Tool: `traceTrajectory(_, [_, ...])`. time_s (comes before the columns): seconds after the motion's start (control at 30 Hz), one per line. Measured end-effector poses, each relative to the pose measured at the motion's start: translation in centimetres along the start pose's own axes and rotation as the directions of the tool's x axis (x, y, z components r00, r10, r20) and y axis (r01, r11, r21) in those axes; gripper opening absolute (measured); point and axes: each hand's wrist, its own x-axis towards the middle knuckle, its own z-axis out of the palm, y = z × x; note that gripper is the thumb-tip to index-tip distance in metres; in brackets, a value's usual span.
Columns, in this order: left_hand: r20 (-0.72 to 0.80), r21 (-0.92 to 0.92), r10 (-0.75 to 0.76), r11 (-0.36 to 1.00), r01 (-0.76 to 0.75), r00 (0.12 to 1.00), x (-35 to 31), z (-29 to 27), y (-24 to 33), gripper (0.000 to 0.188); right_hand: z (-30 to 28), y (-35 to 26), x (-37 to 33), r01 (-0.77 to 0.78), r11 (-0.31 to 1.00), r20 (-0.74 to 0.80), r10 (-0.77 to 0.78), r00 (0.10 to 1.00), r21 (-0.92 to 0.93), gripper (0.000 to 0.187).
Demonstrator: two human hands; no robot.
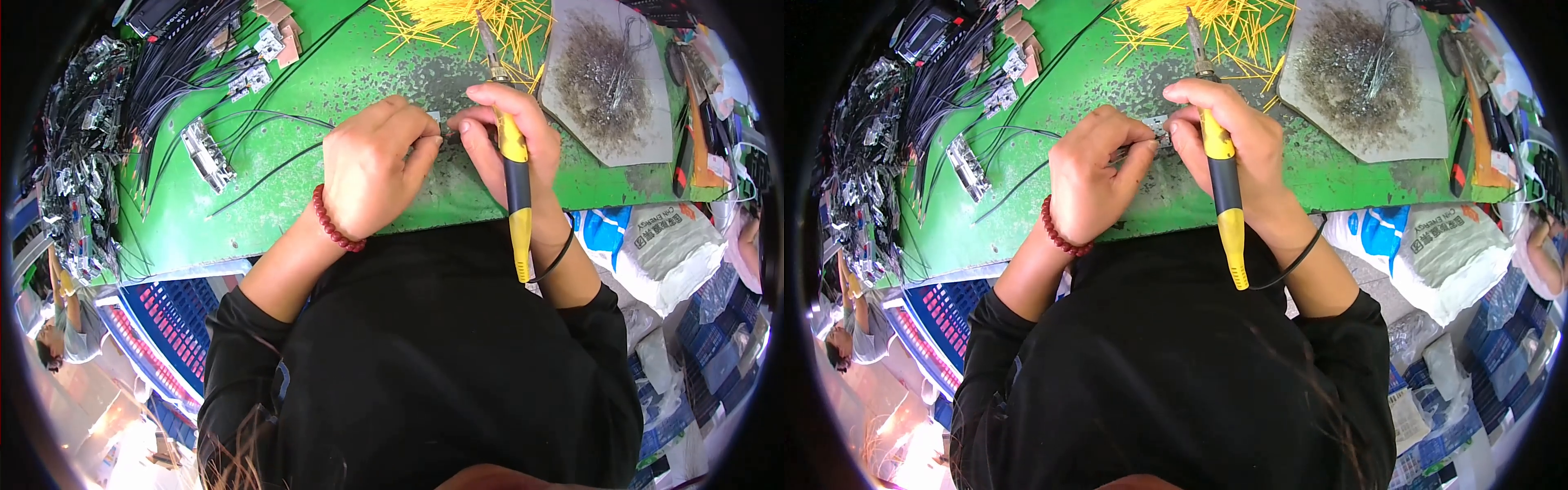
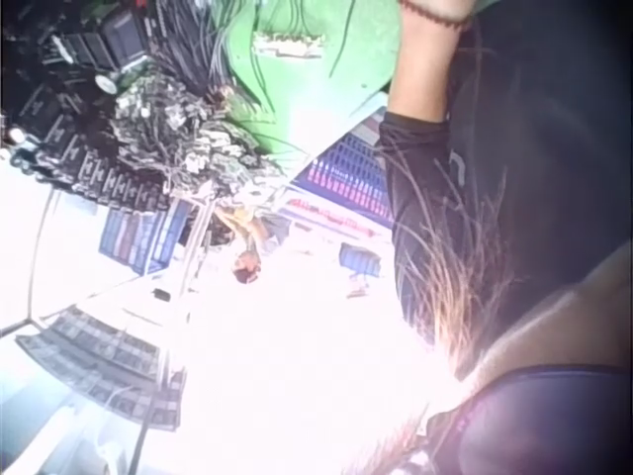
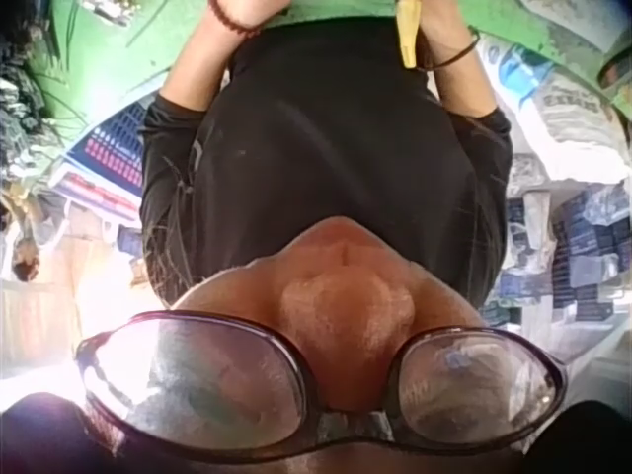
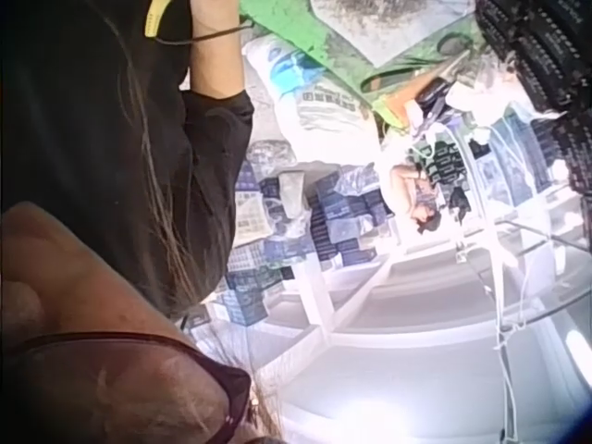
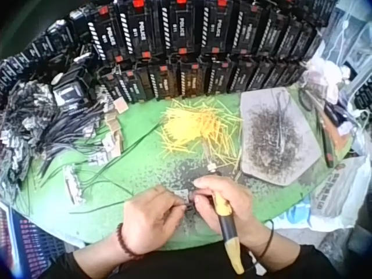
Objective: The person picks up a circuit board and a wire, then gathers yellow wires from a container and places them on the table. They solder the wires to the circuit board using a soldering iron and then place the board inside a plastic toy car shell.
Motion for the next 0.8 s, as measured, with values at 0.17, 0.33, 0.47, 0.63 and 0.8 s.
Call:
traceTrajectory(0.17, [-0.031,-0.054,-0.016,0.998,0.014,0.999,-0.1,-0.1,0.0,0.011,-0.4,-0.4,-0.2,-0.190,0.976,0.135,0.175,0.975,0.109,0.042])
traceTrajectory(0.33, [0.019,-0.158,-0.154,0.975,0.155,0.988,-0.2,0.0,0.0,0.011,0.1,-0.4,-0.8,-0.274,0.932,0.089,0.260,0.962,0.238,0.038])
traceTrajectory(0.47, [0.038,-0.129,-0.117,0.984,0.121,0.992,0.0,0.3,0.2,0.008,0.6,-0.1,-2.1,-0.098,0.985,-0.062,0.107,0.992,0.144,0.036])
traceTrajectory(0.63, [-0.029,-0.020,-0.070,0.997,0.069,0.997,-0.2,1.1,-0.5,0.011,-0.9,-0.4,-1.7,-0.184,0.957,-0.083,0.207,0.975,0.225,0.040])
traceTrajectory(0.8, [-0.041,0.220,0.052,0.975,-0.041,0.998,-0.2,1.6,-1.1,0.014,-6.5,-1.5,-2.6,-0.339,0.937,-0.029,0.343,0.939,0.089,0.051])
